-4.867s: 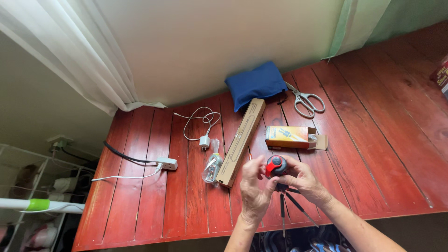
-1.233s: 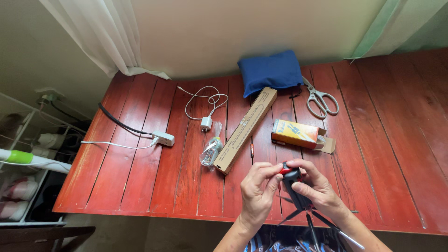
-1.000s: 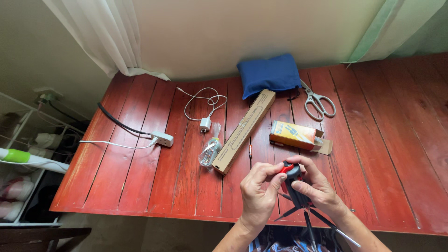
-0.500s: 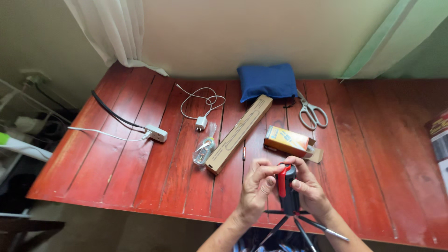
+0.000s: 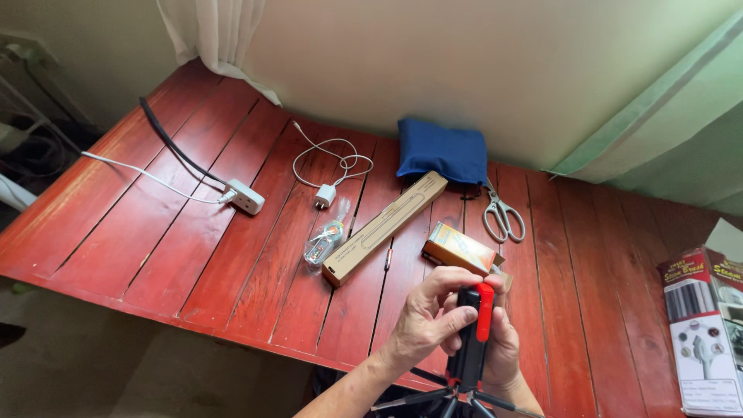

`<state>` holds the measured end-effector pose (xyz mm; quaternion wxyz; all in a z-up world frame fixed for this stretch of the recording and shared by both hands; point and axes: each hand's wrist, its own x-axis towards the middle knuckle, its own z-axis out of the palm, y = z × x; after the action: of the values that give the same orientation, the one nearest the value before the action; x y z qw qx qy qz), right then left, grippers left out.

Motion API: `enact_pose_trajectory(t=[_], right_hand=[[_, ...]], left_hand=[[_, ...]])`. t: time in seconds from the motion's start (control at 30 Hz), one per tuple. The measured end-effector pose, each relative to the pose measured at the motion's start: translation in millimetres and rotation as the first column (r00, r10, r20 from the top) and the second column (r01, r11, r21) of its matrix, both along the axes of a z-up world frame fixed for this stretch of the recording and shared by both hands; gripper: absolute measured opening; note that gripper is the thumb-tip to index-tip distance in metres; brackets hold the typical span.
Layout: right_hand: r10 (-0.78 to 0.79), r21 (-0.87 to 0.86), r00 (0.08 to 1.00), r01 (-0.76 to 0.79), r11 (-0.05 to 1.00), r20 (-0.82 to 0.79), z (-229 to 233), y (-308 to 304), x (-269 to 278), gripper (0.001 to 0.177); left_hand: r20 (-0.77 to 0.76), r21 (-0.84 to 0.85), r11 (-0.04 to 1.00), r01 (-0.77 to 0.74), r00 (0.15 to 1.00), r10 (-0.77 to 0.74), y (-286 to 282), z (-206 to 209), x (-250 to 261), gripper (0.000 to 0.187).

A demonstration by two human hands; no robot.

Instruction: The person assembles a multi-bit screwdriver by inserting a red cap and multiple metal bits into a black handle. They then use scissors to open a long cardboard box and remove a plastic-wrapped white device.

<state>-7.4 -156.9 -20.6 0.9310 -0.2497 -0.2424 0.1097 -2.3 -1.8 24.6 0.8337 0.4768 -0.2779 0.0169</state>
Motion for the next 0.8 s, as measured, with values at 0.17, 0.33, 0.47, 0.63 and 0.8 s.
enact_pose_trajectory(t=[0.17,0.33,0.47,0.63,0.8], right_hand=[[-0.065,-0.044,0.998,0.064,0.997,-0.026,0,-3,-1,0.041],[-0.083,-0.08,0.993,0.075,0.994,-0.089,-11,2,-3,0.037],[-0.083,-0.147,0.996,0.08,0.986,-0.018,-6,-2,5,0.036],[-0.051,-0.215,0.992,0.075,0.974,0.117,10,-7,13,0.076],[-0.04,-0.362,0.997,0.063,0.93,0.072,2,-8,12,0.107]], left_hand=[[0.116,0.046,0.991,-0.124,0.986,0.118,-6,-12,1,0.033],[0.099,0.022,0.99,-0.139,0.986,0.136,-4,-24,1,0.03],[-0.068,0.04,0.998,0.041,0.997,-0.038,2,-20,4,0.038],[0.145,0.258,0.966,0.0,0.989,-0.038,21,-7,24,0.053],[-0.37,0.132,0.905,0.404,0.867,-0.333,33,-20,31,0.049]])
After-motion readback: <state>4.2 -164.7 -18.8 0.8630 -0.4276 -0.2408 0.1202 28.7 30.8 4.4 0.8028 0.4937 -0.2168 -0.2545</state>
